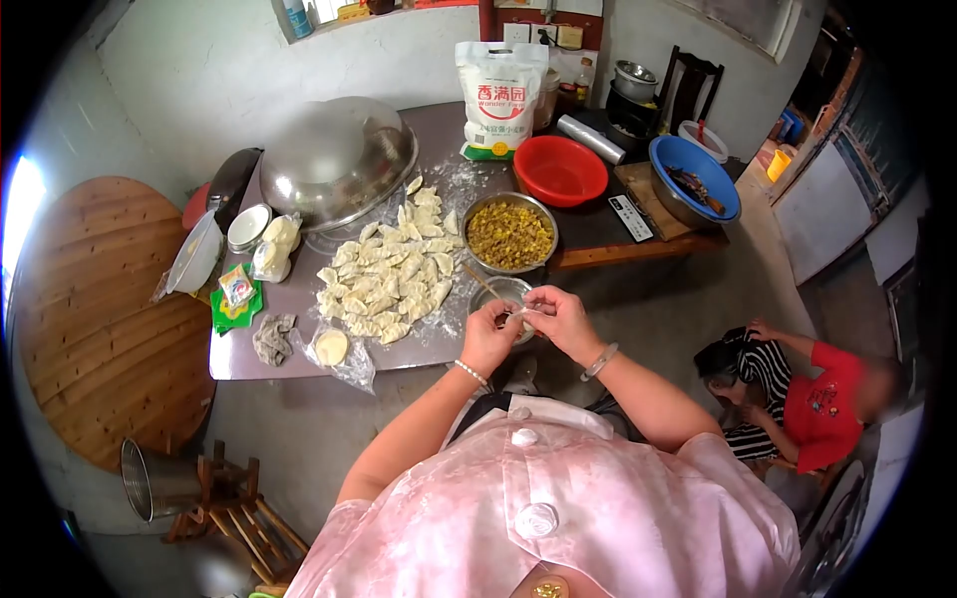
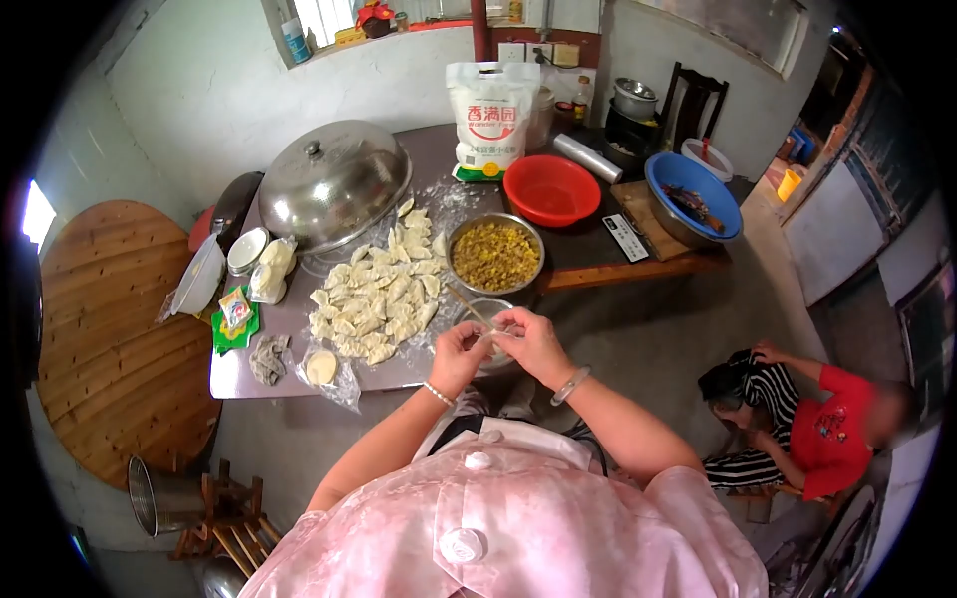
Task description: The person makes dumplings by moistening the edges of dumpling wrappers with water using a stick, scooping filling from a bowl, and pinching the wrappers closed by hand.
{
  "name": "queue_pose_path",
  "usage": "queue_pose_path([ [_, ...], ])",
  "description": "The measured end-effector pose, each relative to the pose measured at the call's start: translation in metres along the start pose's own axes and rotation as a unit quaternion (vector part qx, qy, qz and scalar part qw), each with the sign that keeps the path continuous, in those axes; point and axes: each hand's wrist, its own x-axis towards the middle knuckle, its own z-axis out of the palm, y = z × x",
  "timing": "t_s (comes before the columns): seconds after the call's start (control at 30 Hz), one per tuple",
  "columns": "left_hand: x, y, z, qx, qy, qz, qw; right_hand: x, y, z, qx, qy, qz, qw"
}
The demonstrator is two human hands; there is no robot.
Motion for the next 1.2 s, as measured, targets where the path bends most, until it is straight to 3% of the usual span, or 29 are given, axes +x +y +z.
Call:
queue_pose_path([
  [0.13,0.002,0.002,0.002,-0.006,-0.005,-0.013,1.0,0.002,0.001,-0.002,-0.1,0.029,-0.069,0.992],
  [0.23,0.0,0.001,0.005,-0.025,0.0,-0.023,0.999,0.004,0.014,-0.002,-0.091,0.041,-0.053,0.994],
  [0.33,0.004,0.003,0.002,0.013,0.005,-0.018,1.0,0.005,0.013,0.0,0.102,0.033,-0.01,0.994],
  [0.43,0.001,0.005,0.003,-0.009,0.01,0.001,1.0,0.003,0.001,-0.002,0.132,-0.014,0.044,0.99],
  [0.57,0.001,-0.004,0.0,-0.018,0.016,0.008,1.0,0.006,0.011,-0.008,0.118,-0.012,0.048,0.992],
  [0.77,0.002,-0.009,-0.009,-0.044,0.008,-0.072,0.996,0.006,0.013,-0.005,0.109,-0.007,0.049,0.993],
  [0.87,0.003,-0.004,-0.011,-0.011,0.016,-0.059,0.998,0.005,0.009,-0.004,0.12,-0.009,0.049,0.991],
  [0.97,-0.003,0.015,0.0,-0.079,0.03,-0.045,0.995,0.005,0.006,-0.004,0.13,-0.007,0.06,0.99],
  [1.2,0.004,-0.005,0.001,-0.054,0.036,-0.057,0.996,0.005,0.008,-0.004,0.071,-0.028,0.07,0.995],
])
